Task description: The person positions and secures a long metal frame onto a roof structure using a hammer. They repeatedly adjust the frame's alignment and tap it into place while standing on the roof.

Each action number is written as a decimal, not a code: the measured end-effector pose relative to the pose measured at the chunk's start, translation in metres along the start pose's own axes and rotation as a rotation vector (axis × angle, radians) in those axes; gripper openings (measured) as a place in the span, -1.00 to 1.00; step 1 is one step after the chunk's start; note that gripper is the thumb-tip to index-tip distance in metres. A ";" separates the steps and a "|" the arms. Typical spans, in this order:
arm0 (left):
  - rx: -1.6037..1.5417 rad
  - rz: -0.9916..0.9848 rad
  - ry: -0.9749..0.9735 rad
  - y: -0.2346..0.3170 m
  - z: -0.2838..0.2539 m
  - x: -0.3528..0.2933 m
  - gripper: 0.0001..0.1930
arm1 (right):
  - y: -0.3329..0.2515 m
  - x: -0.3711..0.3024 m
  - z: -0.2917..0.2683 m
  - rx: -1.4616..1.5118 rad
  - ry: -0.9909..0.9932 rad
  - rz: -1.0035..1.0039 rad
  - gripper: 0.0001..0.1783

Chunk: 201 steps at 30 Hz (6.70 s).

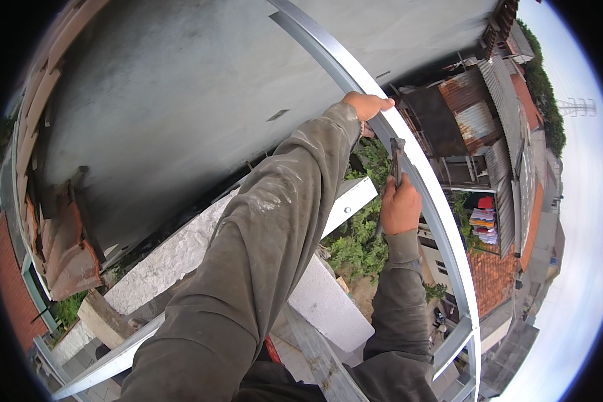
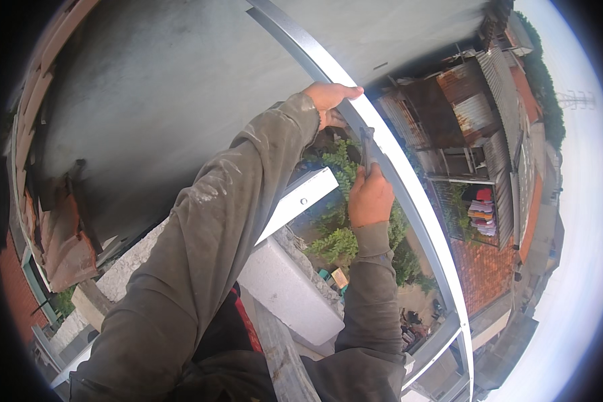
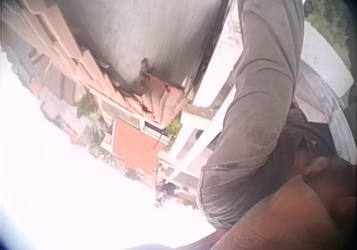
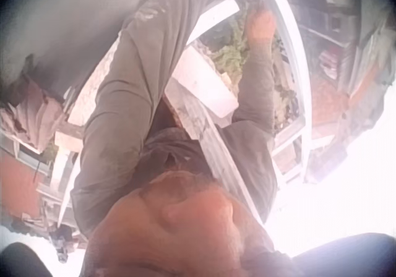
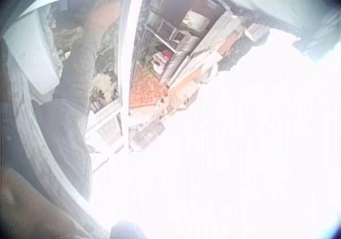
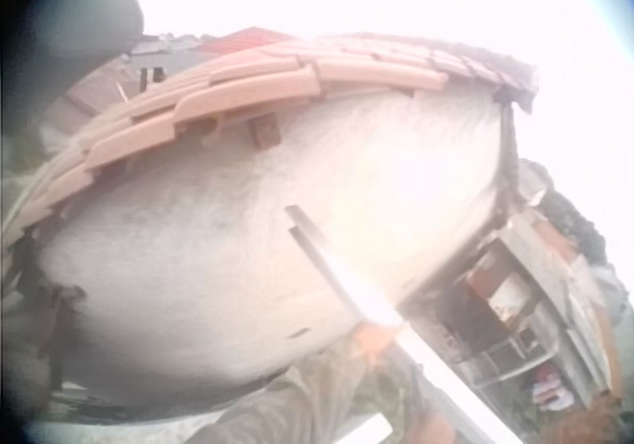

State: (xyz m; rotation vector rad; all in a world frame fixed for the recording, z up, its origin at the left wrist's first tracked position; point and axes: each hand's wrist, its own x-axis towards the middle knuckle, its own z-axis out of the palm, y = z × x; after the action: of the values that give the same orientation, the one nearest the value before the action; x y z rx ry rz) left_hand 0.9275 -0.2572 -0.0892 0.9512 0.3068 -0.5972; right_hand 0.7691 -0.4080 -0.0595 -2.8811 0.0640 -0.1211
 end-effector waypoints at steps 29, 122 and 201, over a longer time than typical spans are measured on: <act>0.052 -0.070 -0.097 0.009 -0.003 -0.011 -0.36 | 0.028 -0.014 0.028 0.938 -0.505 0.267 -0.66; 0.188 -0.019 0.137 0.003 0.007 -0.009 -0.27 | 0.084 -0.019 0.054 0.202 -0.225 0.006 -0.67; 0.267 0.018 0.155 0.000 -0.001 0.008 -0.26 | 0.078 -0.028 0.040 1.012 -0.583 0.430 -0.75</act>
State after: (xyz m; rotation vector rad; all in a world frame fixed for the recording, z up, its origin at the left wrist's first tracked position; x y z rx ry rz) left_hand 0.9332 -0.2592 -0.0938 1.2596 0.3618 -0.5570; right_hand 0.7417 -0.4717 -0.1201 -1.7497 0.3790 0.5870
